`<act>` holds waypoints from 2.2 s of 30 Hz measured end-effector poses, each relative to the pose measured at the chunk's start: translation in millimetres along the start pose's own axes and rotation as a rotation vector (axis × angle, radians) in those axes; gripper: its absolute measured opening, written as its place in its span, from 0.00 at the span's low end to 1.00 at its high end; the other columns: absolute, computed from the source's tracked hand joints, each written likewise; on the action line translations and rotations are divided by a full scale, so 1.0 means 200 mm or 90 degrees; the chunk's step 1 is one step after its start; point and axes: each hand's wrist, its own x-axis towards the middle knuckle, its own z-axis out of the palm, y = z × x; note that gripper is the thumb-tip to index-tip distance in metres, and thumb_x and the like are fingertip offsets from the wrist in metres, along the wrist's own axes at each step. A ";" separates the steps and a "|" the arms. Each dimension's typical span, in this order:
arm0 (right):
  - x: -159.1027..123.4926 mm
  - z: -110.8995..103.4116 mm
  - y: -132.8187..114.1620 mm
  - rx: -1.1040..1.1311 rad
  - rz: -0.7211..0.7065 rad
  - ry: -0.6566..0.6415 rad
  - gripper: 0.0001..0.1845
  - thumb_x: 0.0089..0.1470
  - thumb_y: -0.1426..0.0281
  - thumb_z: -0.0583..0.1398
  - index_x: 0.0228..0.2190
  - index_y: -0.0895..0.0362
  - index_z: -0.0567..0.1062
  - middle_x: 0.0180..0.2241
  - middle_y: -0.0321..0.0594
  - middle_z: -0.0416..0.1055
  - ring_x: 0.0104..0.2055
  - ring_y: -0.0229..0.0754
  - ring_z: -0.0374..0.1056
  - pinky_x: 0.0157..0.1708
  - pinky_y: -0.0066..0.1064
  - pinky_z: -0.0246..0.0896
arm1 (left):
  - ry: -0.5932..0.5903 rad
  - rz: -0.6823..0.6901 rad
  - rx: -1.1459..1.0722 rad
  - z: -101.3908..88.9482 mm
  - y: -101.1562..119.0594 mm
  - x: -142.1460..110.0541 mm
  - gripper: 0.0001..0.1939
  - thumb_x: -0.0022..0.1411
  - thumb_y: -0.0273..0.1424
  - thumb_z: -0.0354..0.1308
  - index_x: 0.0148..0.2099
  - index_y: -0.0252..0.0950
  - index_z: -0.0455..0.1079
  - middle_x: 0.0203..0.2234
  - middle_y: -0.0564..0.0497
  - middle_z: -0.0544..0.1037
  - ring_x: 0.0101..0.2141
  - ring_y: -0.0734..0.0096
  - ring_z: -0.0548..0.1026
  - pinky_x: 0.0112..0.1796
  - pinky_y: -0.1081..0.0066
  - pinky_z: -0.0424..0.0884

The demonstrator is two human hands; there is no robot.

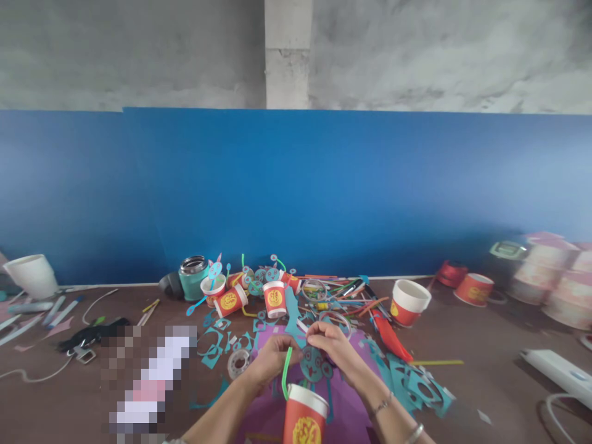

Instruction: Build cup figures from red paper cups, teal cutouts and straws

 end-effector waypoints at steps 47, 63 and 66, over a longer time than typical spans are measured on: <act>-0.01 0.01 -0.02 0.067 0.005 0.023 0.08 0.37 0.68 0.64 0.24 0.58 0.75 0.18 0.29 0.65 0.19 0.32 0.56 0.20 0.24 0.48 | 0.024 0.017 -0.052 -0.01 -0.05 0.03 0.19 0.37 0.41 0.70 0.19 0.33 0.68 0.11 0.59 0.62 0.16 0.83 0.53 0.20 0.74 0.46; 0.01 0.03 0.03 0.078 -0.071 0.034 0.19 0.39 0.63 0.67 0.34 0.57 0.71 0.19 0.29 0.66 0.21 0.33 0.58 0.22 0.25 0.51 | 0.047 0.034 -0.101 0.01 -0.04 0.02 0.19 0.37 0.39 0.71 0.20 0.32 0.67 0.12 0.59 0.60 0.16 0.83 0.52 0.21 0.74 0.43; 0.02 0.03 0.02 0.070 -0.086 0.083 0.22 0.43 0.55 0.64 0.35 0.58 0.74 0.26 0.37 0.72 0.29 0.41 0.67 0.29 0.30 0.60 | 0.067 0.044 -0.126 0.00 -0.04 0.02 0.20 0.37 0.41 0.70 0.20 0.33 0.65 0.12 0.59 0.60 0.17 0.82 0.53 0.21 0.75 0.44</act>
